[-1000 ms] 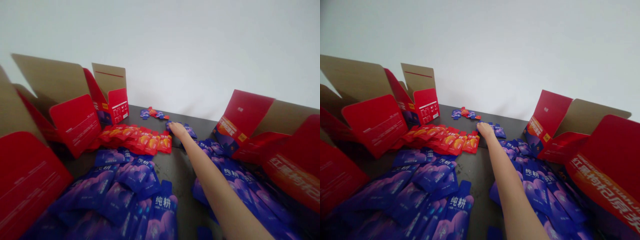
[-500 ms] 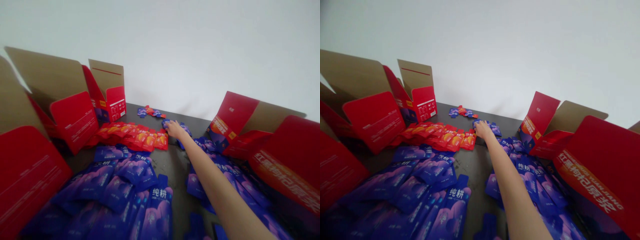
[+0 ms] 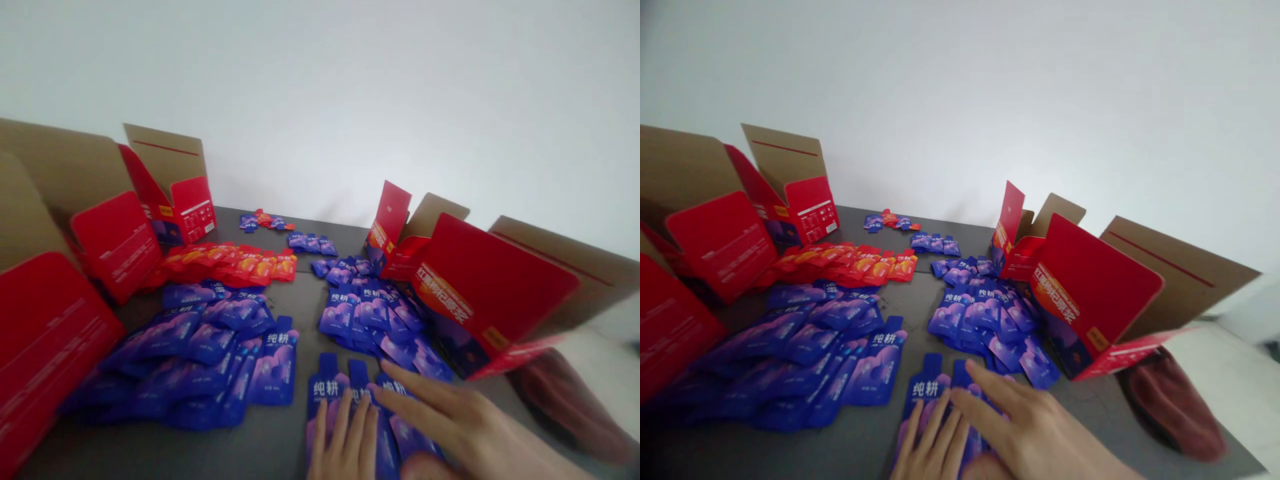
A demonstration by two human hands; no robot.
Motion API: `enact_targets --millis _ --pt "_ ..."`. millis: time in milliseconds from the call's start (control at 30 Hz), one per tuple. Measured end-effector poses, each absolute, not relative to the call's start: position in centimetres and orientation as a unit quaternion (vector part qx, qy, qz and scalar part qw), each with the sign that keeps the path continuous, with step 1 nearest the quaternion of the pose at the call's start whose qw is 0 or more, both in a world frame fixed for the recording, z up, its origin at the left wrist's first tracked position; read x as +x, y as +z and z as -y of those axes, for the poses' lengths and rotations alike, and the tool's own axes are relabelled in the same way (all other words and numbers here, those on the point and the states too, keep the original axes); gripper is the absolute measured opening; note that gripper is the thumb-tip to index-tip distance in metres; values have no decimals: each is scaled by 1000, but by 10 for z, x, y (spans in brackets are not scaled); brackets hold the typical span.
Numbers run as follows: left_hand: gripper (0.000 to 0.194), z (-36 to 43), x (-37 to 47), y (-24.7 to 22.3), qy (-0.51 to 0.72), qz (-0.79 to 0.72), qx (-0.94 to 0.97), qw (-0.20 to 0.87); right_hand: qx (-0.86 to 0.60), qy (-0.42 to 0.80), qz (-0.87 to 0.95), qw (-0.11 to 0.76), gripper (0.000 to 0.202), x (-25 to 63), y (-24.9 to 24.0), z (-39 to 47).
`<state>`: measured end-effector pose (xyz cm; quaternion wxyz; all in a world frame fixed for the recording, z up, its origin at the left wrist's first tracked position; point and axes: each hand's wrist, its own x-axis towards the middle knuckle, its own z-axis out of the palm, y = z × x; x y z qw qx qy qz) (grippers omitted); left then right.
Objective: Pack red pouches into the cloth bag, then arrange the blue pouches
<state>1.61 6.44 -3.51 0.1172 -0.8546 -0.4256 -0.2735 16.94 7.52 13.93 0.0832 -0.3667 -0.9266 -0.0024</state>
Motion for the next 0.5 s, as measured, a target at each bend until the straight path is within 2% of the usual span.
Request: enact_targets --millis 100,200,367,500 --pt "56 -60 8 -26 -249 401 -875 107 -414 8 907 82 73 205 94 -26" --pt "57 -54 6 -12 -225 422 -874 89 -494 42 867 51 80 220 61 -18" --pt "55 -50 10 -9 -201 439 -874 59 -515 117 849 10 77 221 44 -27" --pt "56 -50 10 -9 -201 437 -876 48 -445 19 894 49 67 225 26 -7"
